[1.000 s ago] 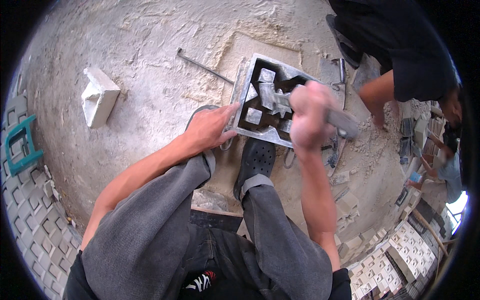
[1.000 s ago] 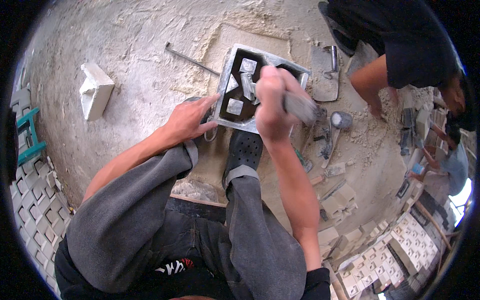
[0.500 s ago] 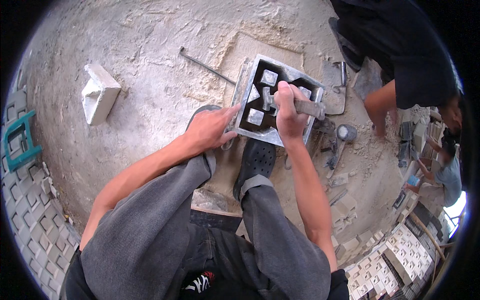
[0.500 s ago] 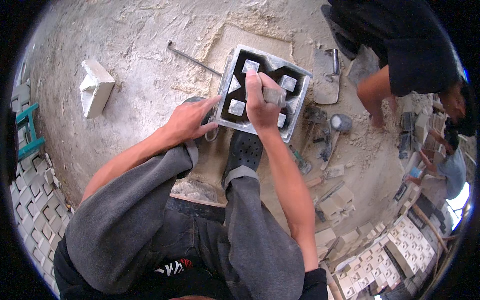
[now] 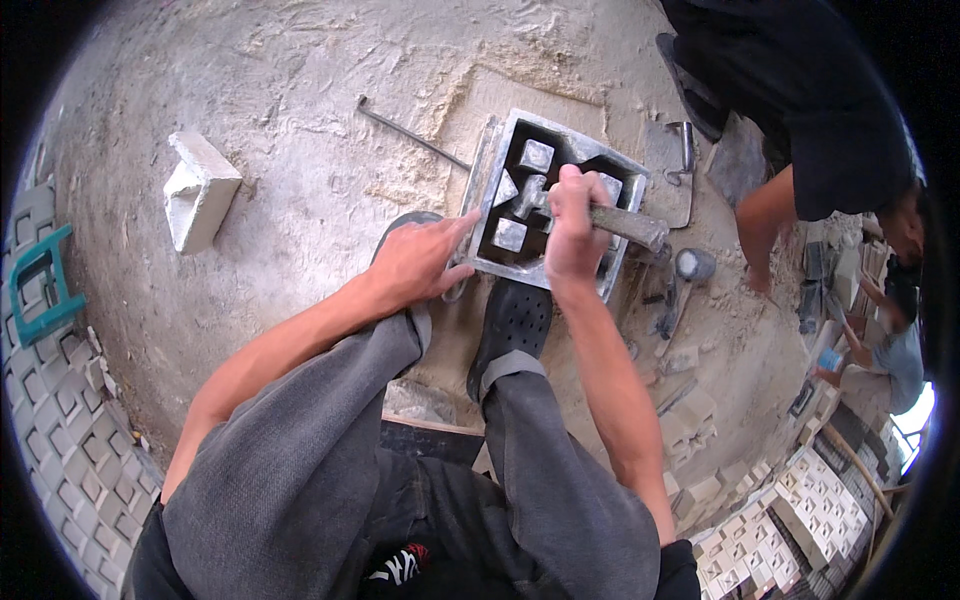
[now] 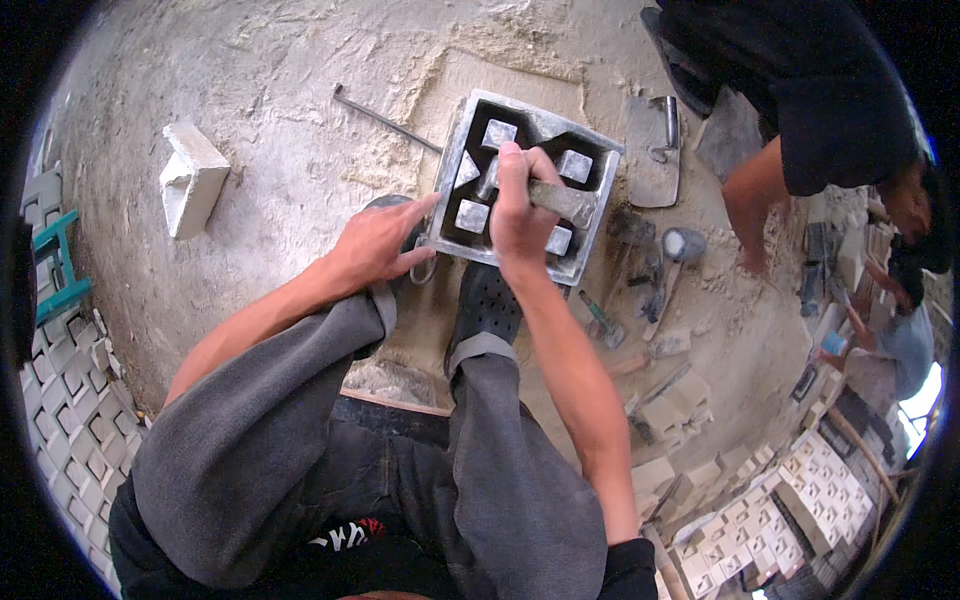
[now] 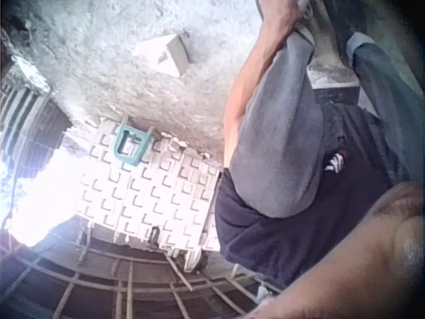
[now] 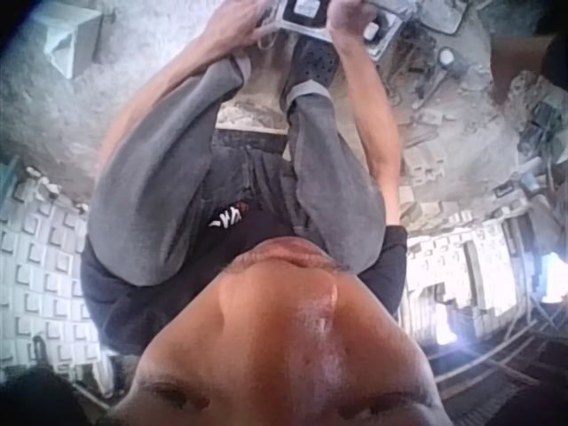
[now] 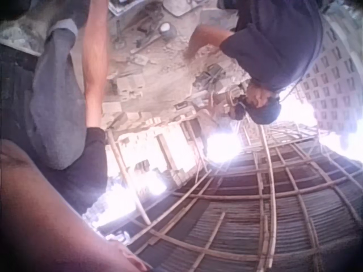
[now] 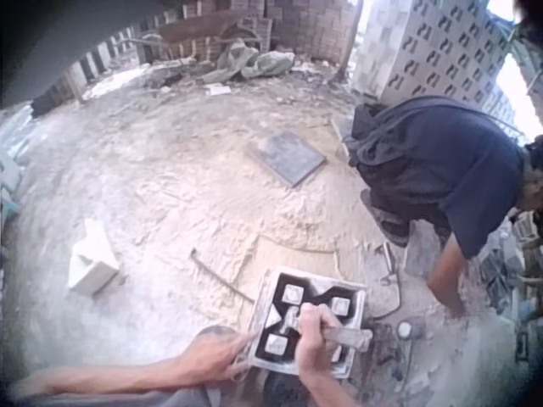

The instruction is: The person uses a small tool and their hands to shape and pack material into a star-shaped mold on the ground, adding more material from a pile and smoothing it over.

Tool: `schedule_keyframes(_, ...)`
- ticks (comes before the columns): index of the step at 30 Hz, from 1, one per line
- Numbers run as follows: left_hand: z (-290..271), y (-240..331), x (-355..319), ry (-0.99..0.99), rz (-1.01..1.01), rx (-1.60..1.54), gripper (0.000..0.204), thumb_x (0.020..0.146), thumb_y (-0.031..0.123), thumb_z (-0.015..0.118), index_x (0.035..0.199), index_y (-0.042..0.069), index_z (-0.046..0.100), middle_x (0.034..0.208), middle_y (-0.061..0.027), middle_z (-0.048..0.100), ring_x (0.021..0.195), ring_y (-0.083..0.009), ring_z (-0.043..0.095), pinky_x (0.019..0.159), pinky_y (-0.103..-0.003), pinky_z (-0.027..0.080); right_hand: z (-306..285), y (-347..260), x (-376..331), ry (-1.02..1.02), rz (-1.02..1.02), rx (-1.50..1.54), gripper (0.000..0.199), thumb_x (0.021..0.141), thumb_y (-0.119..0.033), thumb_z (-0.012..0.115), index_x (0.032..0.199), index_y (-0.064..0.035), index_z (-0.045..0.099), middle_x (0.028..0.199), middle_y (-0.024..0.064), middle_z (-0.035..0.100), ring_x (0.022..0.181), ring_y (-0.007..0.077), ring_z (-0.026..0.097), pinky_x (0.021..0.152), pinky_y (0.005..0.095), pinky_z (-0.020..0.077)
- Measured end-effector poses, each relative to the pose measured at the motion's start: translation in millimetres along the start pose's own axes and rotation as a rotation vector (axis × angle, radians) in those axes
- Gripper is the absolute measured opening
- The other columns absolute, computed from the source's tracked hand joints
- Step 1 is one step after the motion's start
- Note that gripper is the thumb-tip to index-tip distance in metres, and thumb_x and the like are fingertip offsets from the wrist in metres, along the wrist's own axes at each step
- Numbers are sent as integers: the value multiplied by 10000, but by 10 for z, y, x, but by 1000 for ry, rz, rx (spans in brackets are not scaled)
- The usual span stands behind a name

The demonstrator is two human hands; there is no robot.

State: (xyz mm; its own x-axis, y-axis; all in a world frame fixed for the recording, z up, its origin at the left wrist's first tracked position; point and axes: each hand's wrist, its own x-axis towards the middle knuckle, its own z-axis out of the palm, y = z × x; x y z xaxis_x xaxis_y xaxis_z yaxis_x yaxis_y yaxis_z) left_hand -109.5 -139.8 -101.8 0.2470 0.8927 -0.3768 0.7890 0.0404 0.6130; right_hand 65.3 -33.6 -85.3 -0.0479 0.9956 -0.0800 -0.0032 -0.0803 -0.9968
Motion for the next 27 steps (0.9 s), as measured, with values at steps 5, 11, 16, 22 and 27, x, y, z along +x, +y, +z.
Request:
schedule_keyframes(5,63,-38,-28,89,54,-2,748,875,343,706,1485,56,382,1176,-237,654,1022,-414,652,877,-468,527,-211,-491,331,-368,-96,208,348,969,-122,543,641,-72,439,574,-31,412,509,64,317,488,277,250)
schedule_keyframes(11,47,-46,-53,70,22,-9,734,883,341,700,1486,69,383,1189,-229,651,1037,-410,648,900,-474,517,-69,-1087,353,-474,-163,376,376,963,-124,508,606,-36,429,568,-30,422,487,57,319,459,284,212)
schedule_keyframes(16,22,-53,-70,82,29,-3,724,884,335,698,1484,73,388,1192,-218,653,1027,-404,652,885,-470,522,-97,-1053,372,-606,-282,190,399,979,-201,496,633,-9,441,570,-10,441,492,78,363,458,301,237)
schedule_keyframes(22,33,-43,-40,115,73,20,729,865,316,713,1474,60,405,1172,-198,664,982,-380,670,847,-456,535,-56,-625,511,-710,-198,-28,461,993,-256,526,625,4,425,534,-13,380,498,101,347,468,336,266)
schedule_keyframes(27,39,-129,-130,148,64,20,733,862,315,713,1477,66,403,1167,-197,666,985,-373,671,843,-454,536,-39,-980,393,-608,-135,142,468,993,-209,527,578,-36,400,528,-19,367,493,94,333,459,313,250)
